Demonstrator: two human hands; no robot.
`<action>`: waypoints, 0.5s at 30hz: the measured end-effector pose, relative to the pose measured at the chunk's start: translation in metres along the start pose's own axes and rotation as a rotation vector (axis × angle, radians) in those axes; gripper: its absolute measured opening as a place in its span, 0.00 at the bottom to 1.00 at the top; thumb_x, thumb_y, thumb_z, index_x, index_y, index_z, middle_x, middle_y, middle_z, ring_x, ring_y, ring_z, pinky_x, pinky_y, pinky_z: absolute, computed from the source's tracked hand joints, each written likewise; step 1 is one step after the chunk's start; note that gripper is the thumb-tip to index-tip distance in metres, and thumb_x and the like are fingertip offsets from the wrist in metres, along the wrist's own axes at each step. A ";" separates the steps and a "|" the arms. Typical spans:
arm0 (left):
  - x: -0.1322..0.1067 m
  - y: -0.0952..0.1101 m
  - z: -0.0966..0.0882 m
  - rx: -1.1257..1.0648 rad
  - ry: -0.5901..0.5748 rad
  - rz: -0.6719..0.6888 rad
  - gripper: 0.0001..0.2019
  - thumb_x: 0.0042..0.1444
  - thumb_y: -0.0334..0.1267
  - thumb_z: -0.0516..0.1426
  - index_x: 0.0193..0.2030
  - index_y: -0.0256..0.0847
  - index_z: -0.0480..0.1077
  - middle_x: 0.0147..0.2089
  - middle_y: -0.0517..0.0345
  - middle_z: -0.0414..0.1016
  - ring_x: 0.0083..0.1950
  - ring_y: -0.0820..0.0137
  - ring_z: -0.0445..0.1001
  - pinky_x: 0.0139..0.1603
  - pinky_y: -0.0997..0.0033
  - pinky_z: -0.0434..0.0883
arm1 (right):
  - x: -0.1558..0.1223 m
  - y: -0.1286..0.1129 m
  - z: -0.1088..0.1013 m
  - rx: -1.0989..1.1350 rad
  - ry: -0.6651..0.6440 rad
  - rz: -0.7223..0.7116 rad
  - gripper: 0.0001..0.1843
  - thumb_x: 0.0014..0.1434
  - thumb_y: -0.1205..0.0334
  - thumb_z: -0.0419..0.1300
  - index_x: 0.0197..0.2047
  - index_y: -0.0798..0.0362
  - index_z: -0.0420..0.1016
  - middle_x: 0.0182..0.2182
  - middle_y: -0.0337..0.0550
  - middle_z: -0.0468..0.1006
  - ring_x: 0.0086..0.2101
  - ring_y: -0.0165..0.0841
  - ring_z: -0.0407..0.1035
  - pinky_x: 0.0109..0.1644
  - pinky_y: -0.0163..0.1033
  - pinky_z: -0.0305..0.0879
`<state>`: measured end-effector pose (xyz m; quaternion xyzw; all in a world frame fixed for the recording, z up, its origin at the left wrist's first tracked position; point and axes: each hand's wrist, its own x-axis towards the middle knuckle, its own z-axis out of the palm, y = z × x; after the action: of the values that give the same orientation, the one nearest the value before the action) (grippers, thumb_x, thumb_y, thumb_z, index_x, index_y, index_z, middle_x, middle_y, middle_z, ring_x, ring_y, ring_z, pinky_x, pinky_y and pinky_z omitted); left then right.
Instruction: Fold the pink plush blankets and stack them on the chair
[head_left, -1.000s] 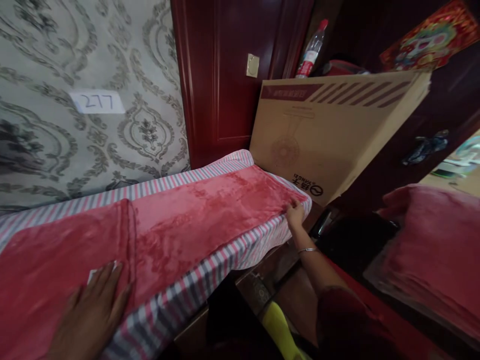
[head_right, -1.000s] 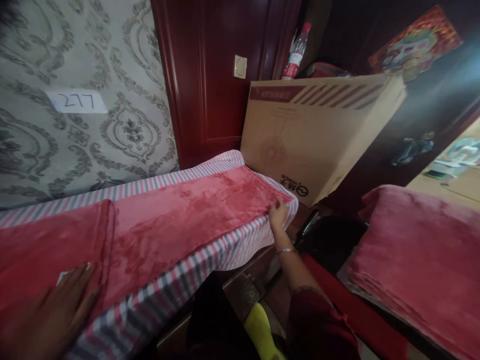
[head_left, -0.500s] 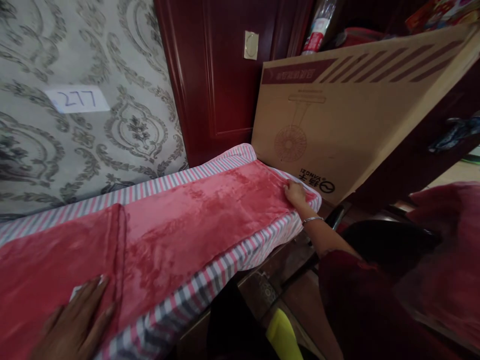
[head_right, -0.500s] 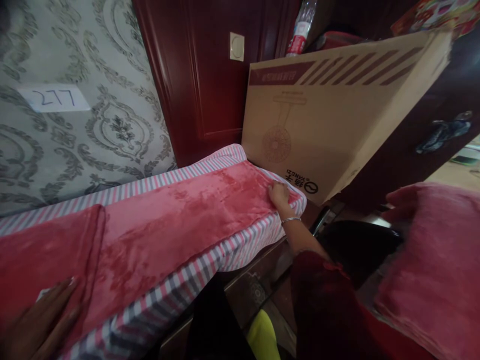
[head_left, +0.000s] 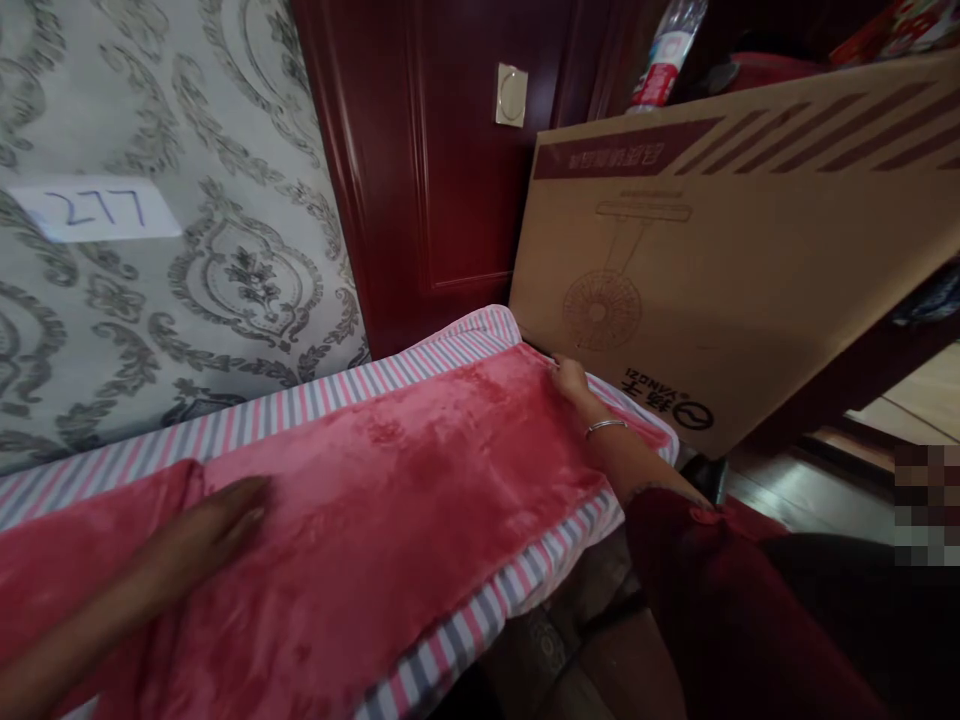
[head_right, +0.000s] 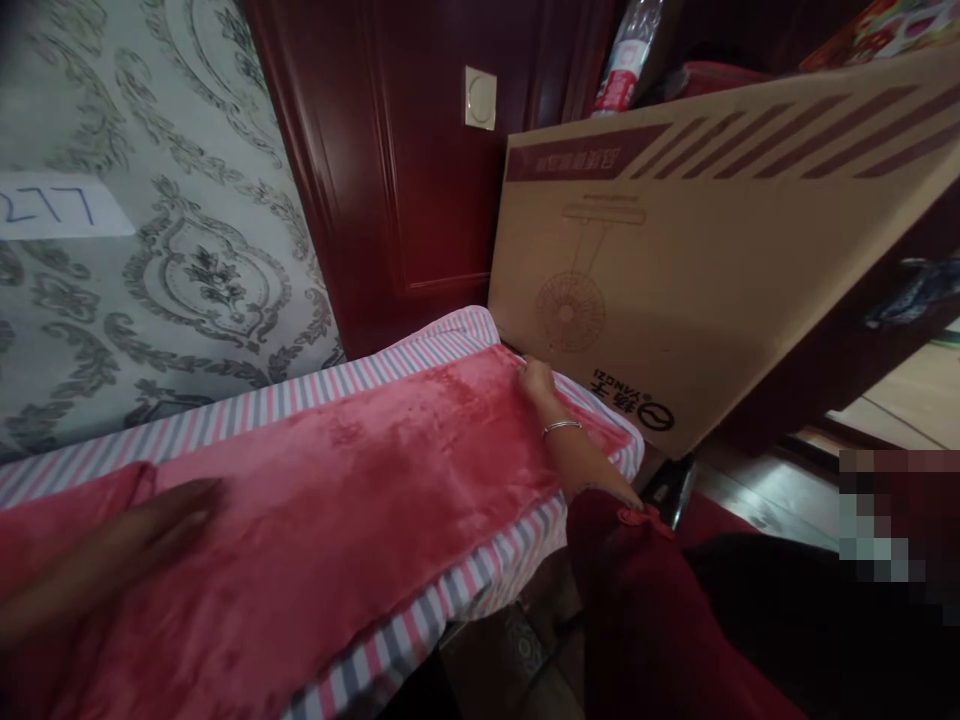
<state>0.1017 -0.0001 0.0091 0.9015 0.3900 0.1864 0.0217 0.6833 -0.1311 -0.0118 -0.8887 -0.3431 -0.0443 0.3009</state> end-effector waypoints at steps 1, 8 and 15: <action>0.016 -0.002 0.002 -0.005 -0.042 -0.003 0.22 0.60 0.49 0.48 0.50 0.41 0.77 0.55 0.52 0.81 0.56 0.58 0.79 0.62 0.59 0.72 | 0.008 -0.002 0.005 0.011 -0.001 -0.004 0.27 0.64 0.67 0.52 0.64 0.62 0.72 0.56 0.59 0.77 0.57 0.45 0.71 0.59 0.43 0.65; 0.076 0.003 0.013 0.101 -0.180 -0.211 0.28 0.65 0.48 0.41 0.57 0.29 0.71 0.60 0.38 0.76 0.60 0.52 0.75 0.63 0.51 0.68 | 0.053 -0.005 0.036 0.060 0.010 0.001 0.25 0.65 0.64 0.55 0.62 0.63 0.74 0.56 0.59 0.77 0.56 0.44 0.71 0.59 0.42 0.65; 0.091 -0.006 0.027 0.042 -0.121 -0.222 0.26 0.63 0.51 0.43 0.47 0.35 0.75 0.50 0.43 0.79 0.53 0.55 0.75 0.59 0.57 0.69 | 0.078 -0.002 0.056 0.072 0.001 0.069 0.18 0.63 0.61 0.60 0.53 0.60 0.81 0.48 0.55 0.82 0.47 0.43 0.75 0.51 0.40 0.68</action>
<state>0.1643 0.0711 0.0116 0.8625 0.4894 0.1200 0.0468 0.7338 -0.0525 -0.0344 -0.8886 -0.3136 -0.0220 0.3341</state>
